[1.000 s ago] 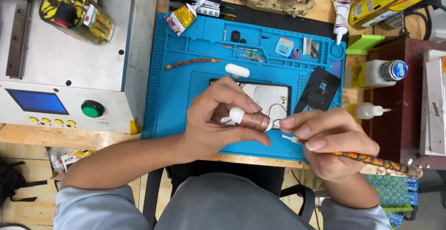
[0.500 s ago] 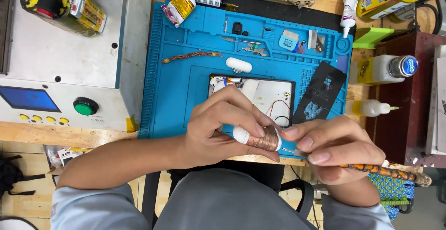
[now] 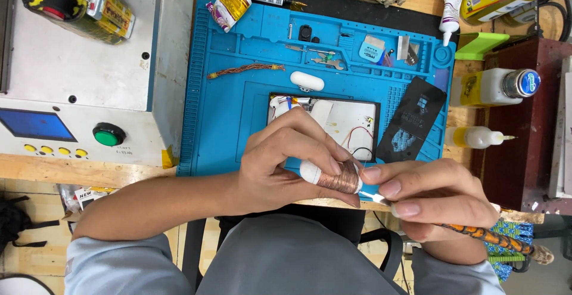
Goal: Repairing a smartphone by manipulating and positioning a small copper coil and other components on a repair bench.
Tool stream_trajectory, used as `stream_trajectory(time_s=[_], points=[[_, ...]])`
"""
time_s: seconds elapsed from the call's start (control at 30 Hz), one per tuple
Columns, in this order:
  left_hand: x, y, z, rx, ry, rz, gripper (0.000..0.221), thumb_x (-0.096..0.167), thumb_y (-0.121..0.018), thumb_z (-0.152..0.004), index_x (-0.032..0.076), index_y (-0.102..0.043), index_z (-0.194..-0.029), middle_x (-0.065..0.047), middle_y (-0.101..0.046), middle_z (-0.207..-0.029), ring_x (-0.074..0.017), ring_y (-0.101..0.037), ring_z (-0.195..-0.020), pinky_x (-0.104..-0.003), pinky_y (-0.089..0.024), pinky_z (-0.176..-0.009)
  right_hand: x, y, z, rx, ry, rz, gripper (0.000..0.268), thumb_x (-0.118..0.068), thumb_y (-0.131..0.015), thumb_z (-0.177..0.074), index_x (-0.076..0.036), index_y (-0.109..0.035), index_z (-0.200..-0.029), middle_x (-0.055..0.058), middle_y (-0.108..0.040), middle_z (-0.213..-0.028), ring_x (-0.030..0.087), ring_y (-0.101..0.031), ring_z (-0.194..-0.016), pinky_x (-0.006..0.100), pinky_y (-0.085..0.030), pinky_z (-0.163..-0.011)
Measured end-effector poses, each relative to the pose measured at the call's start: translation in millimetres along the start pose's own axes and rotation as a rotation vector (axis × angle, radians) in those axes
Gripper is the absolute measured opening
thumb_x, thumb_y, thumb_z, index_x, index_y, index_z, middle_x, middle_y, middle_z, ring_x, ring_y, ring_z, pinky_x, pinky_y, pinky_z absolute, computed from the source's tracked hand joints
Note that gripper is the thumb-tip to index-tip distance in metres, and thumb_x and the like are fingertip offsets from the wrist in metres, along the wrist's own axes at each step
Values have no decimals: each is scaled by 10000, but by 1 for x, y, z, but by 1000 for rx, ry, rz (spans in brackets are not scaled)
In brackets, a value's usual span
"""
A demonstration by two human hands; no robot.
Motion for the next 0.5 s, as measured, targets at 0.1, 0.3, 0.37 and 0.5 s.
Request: stream_trajectory(time_s=[0.1,0.3,0.37,0.5], points=[[0,0,0,-4,0,1,533,258,-1009,-838,184,-626,-1200,-62,-757,-1126,-169,-753,-1064,-291,-612,-874,-1,-1,-1,-7,-8,16,236,-274,-642,-1093,-41,-669,-1121,186,-720,-1132,390,-871,-1093,462,-836,-1017],[-2,0,1,-1,-2,4,532,253,-1013,-835,188,-631,-1200,-47,-761,-1122,-165,-753,-1063,-295,-603,-879,-4,0,-2,-40,-22,43,230,-262,-633,-1089,-40,-671,-1137,187,-714,-1134,393,-866,-1119,472,-829,-1044],[-3,-1,1,-2,-2,3,536,263,-1014,-835,192,-631,-1203,-50,-764,-1133,-165,-752,-1064,-301,-594,-881,-3,-1,-2,-52,-27,46,239,-267,-623,-1093,-36,-668,-1133,191,-713,-1130,402,-866,-1120,474,-832,-1039],[-3,-1,2,5,2,1,537,260,-1015,-832,191,-631,-1199,-47,-764,-1126,-164,-747,-1056,-300,-592,-876,-3,0,-2,-47,-14,37,217,-236,-646,-1076,-29,-670,-1136,201,-709,-1126,416,-863,-1112,483,-830,-1039]])
Point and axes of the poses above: each hand's wrist, its own z-axis away from the middle knuckle, its own y-axis out of the back of the hand, x = y × z, the point moved 6 cm from there along -z, towards the middle knuckle
